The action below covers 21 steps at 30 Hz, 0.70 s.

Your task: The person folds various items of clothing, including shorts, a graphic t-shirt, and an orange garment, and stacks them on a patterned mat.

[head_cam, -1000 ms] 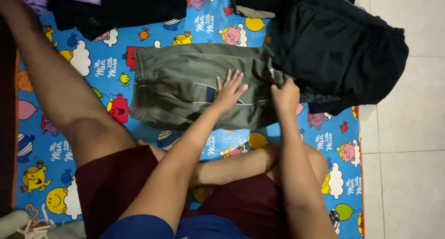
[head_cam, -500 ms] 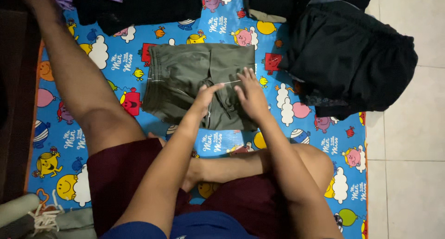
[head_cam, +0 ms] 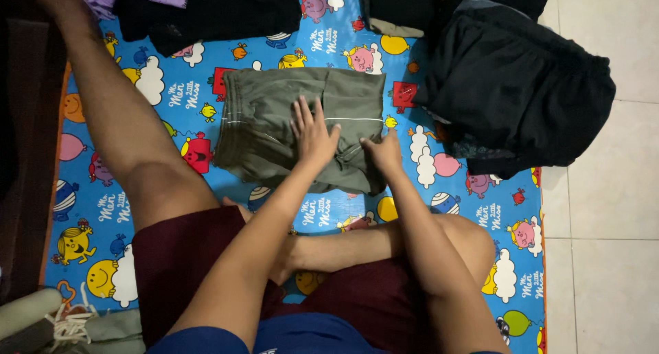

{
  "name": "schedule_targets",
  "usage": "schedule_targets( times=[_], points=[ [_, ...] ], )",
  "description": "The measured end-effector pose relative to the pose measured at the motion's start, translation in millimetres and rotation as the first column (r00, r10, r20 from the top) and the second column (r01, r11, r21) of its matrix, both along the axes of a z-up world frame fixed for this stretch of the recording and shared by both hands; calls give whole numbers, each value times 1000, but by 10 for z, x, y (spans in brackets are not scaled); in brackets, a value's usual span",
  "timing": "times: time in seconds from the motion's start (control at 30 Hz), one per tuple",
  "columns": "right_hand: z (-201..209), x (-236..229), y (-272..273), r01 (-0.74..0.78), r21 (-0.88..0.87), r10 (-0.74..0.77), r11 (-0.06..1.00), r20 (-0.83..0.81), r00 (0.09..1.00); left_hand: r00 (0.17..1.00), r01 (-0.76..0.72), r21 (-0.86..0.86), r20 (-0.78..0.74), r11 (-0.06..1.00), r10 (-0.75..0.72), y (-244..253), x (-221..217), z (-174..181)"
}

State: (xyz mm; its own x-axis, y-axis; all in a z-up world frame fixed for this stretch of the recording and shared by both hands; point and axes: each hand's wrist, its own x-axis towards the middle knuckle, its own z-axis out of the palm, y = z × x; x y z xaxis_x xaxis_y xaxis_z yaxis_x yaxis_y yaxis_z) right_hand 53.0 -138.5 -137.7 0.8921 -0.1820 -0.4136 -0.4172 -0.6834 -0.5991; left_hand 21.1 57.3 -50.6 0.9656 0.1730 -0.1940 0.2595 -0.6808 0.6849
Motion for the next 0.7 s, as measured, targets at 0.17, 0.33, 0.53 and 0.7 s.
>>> schedule_targets(
  times=[0.17, 0.33, 0.53, 0.7],
  points=[
    [-338, 207, -279, 36, 37, -38, 999, 65, 997, 961, 210, 117, -210, 971, -182, -324, -205, -465],
    [515, 237, -566, 243, -11, -218, 970, 402, 890, 936, 283, -381, -89, 880, -340, -506, 35, -705],
    [1557, 57, -68, 156, -167, -75, 973, 410, 909, 999, -47, -863, -49, 502, 10, -283, 265, -421],
    [2069, -412, 678, -461, 403, 240, 790, 489, 839, 910, -392, -826, -413, 404, 37, 178, -167, 1338]
  ],
)
